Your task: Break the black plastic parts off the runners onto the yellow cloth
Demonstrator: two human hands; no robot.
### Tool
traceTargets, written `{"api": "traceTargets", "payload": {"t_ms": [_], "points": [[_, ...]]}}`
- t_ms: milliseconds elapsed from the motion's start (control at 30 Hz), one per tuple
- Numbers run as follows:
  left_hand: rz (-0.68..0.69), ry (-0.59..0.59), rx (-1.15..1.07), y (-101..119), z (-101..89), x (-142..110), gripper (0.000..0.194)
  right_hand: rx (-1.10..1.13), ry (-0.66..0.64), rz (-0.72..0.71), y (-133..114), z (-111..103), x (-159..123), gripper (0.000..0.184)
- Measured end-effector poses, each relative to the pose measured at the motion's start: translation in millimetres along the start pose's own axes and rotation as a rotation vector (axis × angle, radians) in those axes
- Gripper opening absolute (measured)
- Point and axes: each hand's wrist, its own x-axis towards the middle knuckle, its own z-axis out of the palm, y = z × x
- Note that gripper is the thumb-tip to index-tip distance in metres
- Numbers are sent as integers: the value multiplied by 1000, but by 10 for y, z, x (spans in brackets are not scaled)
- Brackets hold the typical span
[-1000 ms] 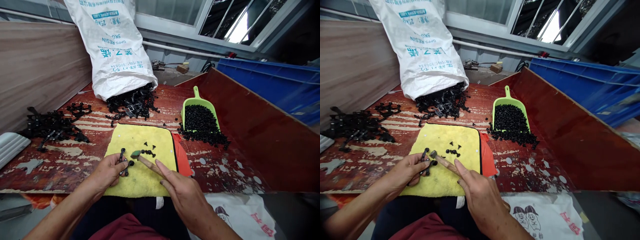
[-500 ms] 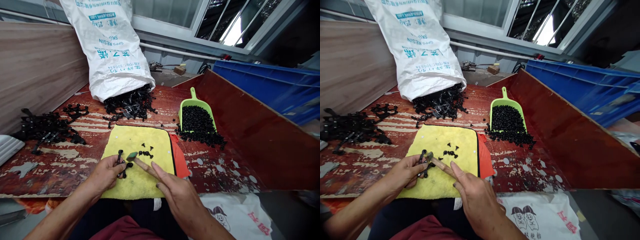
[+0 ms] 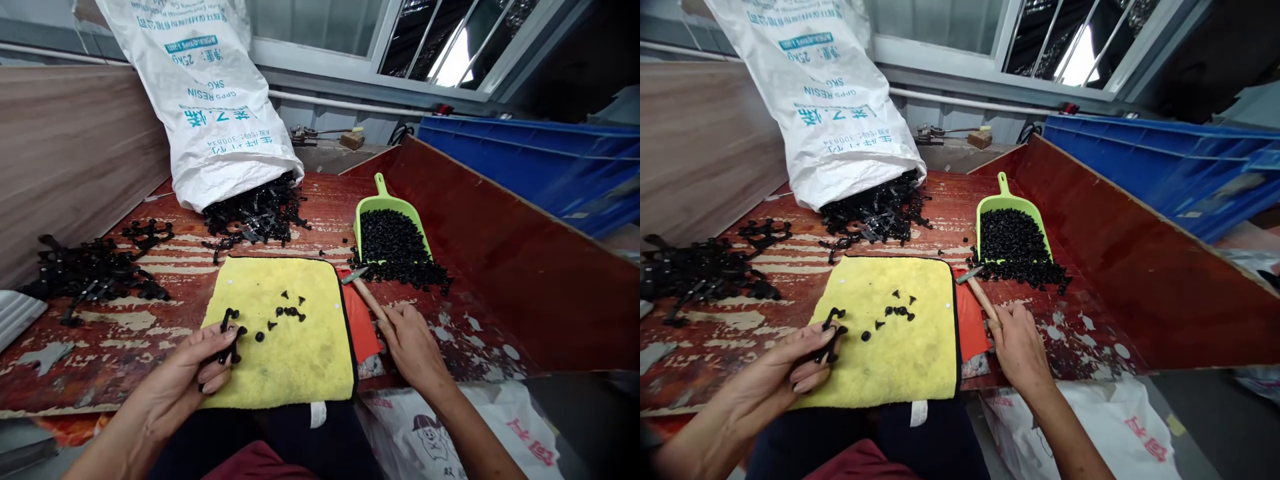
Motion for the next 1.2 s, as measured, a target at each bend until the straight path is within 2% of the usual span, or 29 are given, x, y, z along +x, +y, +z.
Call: {"api": "traceTargets", "payload": {"t_ms": [100,200,300,367,433,533,600,700,833,933,1033,1133,1200], "points": [[-78,4,-176,-41,38,-137,21,-64,156,-55,-182,-24,-9,34],[-130,-83,-310,-117,61,-227,17,124,212,-230,-621,-129,-56,22],[-133,-135,-400,-187,48,-270,15,372,82,-397,-1136,-152,-87,16],[-135,-134,-442,-215,27,-291,16,434,4,-451,-1426,-100,-80,14],[-140,-128,-465,-226,7,-316,15,422,-33,-478,-1639,-21,-56,14],[-136,-95,-456,-218,-9,-365,18,338,-57,-502,-1824,96,-11,8],[-120,-60,-432,-207,-16,-401,23,301,-64,-504,-1882,160,9,2],[-86,-29,-385,-195,-36,-447,26,360,-52,-460,-1899,220,17,5],[-39,13,-306,-202,-62,-467,23,745,-91,-332,-1833,192,-3,13],[-7,63,-270,-216,-54,-459,22,1153,-210,-142,-1763,117,-47,14],[-13,67,-240,-237,-29,-440,23,1461,-409,36,-1711,64,-114,7],[-4,86,-216,-262,1,-413,24,1621,-550,118,-1683,47,-179,26],[-2,115,-207,-277,22,-397,23,1658,-535,142,-1673,36,-209,33]]}}
